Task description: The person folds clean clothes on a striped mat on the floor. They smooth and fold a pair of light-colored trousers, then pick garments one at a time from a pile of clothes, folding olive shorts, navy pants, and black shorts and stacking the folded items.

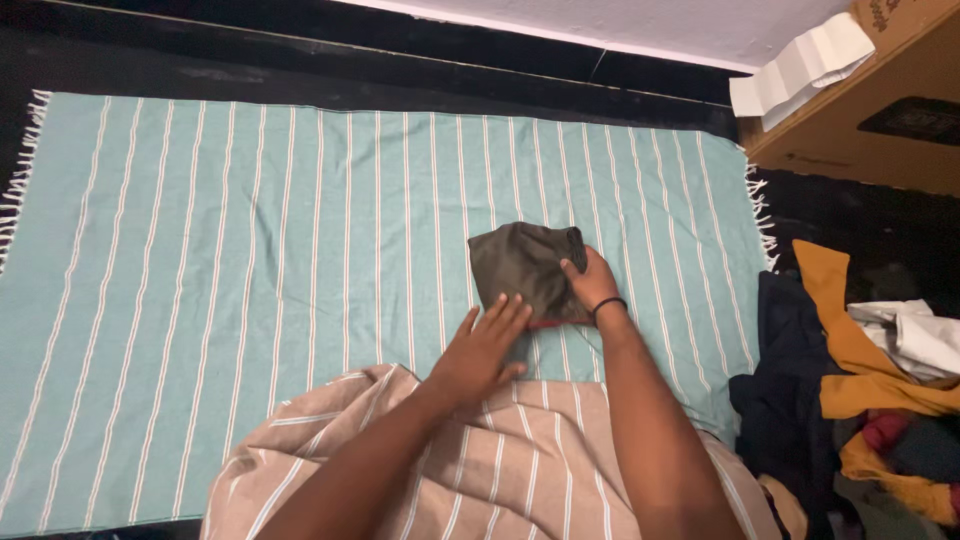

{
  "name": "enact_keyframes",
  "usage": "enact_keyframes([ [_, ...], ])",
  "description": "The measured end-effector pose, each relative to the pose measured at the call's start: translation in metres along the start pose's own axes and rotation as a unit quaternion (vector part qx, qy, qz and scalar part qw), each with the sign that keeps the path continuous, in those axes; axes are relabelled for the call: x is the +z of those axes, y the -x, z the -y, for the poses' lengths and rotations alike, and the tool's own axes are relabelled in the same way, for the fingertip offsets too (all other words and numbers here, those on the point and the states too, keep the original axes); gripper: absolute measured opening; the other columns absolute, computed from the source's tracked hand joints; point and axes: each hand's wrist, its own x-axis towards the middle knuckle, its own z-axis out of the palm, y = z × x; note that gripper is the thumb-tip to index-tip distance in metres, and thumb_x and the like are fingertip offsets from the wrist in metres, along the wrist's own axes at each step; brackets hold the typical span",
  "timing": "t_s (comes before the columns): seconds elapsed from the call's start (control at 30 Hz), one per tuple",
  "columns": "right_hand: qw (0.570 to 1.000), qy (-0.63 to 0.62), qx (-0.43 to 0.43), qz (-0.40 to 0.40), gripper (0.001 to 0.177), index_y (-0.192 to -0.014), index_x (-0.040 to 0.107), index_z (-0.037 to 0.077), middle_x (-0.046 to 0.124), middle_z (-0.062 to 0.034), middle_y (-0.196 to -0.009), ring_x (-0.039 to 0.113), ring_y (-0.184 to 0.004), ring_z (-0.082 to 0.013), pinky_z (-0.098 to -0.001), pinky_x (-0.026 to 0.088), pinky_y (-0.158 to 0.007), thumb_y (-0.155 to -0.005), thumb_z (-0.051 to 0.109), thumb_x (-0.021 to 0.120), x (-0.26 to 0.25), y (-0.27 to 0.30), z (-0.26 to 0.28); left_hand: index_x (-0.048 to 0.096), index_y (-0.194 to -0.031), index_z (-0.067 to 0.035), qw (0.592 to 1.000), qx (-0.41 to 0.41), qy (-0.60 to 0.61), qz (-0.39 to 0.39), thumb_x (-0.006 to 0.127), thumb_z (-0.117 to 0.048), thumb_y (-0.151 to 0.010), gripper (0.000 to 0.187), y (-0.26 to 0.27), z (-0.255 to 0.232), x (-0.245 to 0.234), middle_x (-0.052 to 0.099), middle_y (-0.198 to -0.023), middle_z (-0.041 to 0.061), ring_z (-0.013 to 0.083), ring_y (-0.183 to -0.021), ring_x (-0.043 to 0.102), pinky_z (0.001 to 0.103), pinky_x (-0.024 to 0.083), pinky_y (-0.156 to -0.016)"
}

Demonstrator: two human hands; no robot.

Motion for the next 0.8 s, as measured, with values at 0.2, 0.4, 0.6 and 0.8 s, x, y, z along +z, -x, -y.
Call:
enact_keyframes([
  [0.2, 0.993, 0.058, 0.063, -0.076, 0.054, -0.125, 0.066, 0.003, 0.073, -0.0203, -0.115, 0.067, -0.109, -0.0366, -0.0430, 0.053, -0.091, -0.090, 0.043, 0.076, 0.008, 0.010, 0.005, 0.026, -0.160, -0.014, 0.989, 0.006, -0.118, 0.086, 0.065, -0.055, -0.087, 0.092, 0.001, -0.005, 0.027, 0.017, -0.169, 0.008, 0.0301, -0.157, 0.008, 0.061, 0.011, -0.122],
  [0.4, 0.983, -0.035, 0.162, 0.082, 0.061, -0.114, 0.075, 0.001, 0.080, -0.0125, -0.109, 0.076, -0.101, -0.0226, -0.0351, 0.058, -0.088, -0.077, 0.049, 0.083, 0.001, 0.001, 0.002, 0.024, -0.160, -0.014, 0.985, 0.004, -0.131, 0.113, 0.066, -0.056, -0.086, 0.095, 0.000, -0.001, 0.030, 0.016, -0.170, 0.007, 0.0293, -0.157, 0.008, 0.060, 0.011, -0.121],
  [0.6, 0.966, -0.133, 0.191, 0.110, 0.058, -0.111, 0.076, 0.000, 0.079, -0.0109, -0.107, 0.074, -0.097, -0.0182, -0.0326, 0.058, -0.084, -0.077, 0.046, 0.083, 0.003, -0.006, -0.010, 0.025, -0.159, -0.012, 0.989, 0.005, -0.104, 0.107, 0.065, -0.054, -0.088, 0.092, 0.004, 0.001, 0.031, 0.018, -0.169, 0.009, 0.0308, -0.156, 0.009, 0.059, 0.014, -0.121],
  [0.8, 0.984, 0.149, 0.092, -0.037, 0.078, -0.122, 0.062, -0.005, 0.069, -0.0230, -0.115, 0.066, -0.110, -0.0372, -0.0422, 0.053, -0.093, -0.074, 0.049, 0.093, 0.004, 0.013, 0.032, 0.054, -0.146, -0.012, 0.984, -0.130, 0.102, -0.070, 0.064, -0.029, -0.100, 0.050, -0.006, 0.025, 0.048, 0.053, -0.153, 0.009, 0.0295, -0.146, 0.043, 0.042, 0.038, -0.122],
])
